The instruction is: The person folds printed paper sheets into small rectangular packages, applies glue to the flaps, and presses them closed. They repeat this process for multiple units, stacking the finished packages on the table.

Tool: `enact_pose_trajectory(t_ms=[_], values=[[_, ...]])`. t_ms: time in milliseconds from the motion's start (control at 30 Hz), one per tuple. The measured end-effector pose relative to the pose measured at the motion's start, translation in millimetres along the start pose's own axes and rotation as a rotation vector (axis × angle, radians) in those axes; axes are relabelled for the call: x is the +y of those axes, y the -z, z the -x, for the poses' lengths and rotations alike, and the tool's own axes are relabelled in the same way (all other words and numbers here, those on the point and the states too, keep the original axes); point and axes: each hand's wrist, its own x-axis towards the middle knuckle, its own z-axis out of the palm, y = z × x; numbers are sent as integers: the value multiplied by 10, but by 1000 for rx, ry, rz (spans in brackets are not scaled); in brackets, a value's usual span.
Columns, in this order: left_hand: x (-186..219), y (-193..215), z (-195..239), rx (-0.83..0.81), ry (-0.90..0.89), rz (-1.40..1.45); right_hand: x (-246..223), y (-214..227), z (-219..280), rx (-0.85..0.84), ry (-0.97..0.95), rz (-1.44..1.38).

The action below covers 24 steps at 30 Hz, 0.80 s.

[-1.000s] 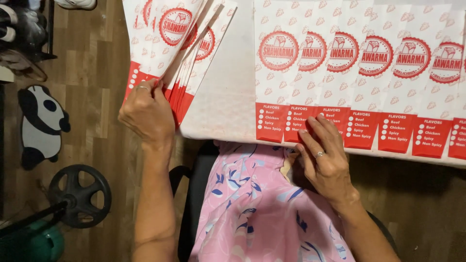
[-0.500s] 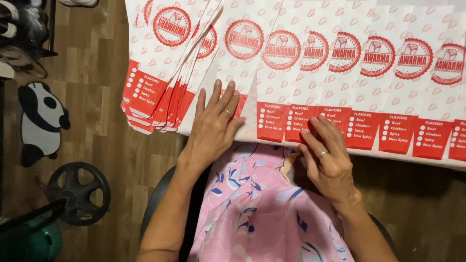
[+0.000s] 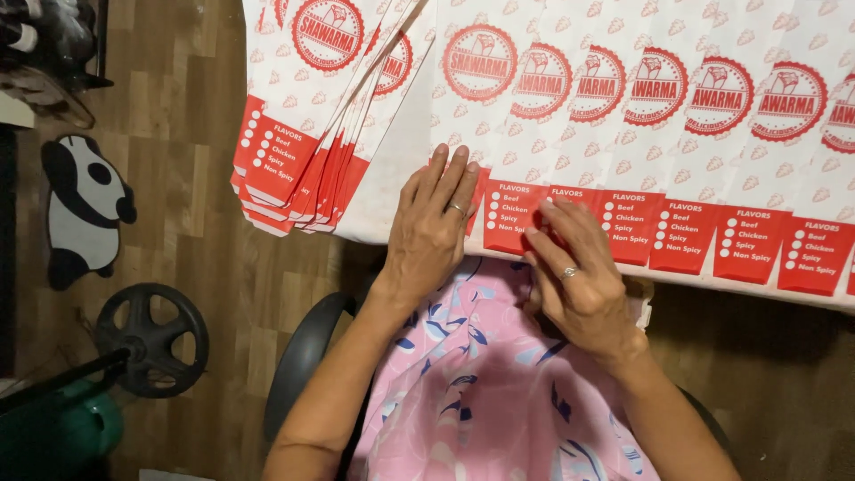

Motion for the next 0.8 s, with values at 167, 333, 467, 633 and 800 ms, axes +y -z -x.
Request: enact_pose_trajectory(t_ms=[167, 333, 467, 633, 800], values=[[-53, 177, 113, 85, 11, 151, -46, -234, -110, 30, 70, -44], [-252, 426, 266, 50, 4, 438, -161, -488, -198, 25, 127, -93], [-275, 416, 306, 12, -14, 458, -198, -618, -214, 43, 144, -48], [-245, 449, 303, 42, -41, 468, -207, -608, -217, 61, 164, -43], [-229, 431, 332, 69, 1, 482, -180, -593, -213, 64, 168, -66]])
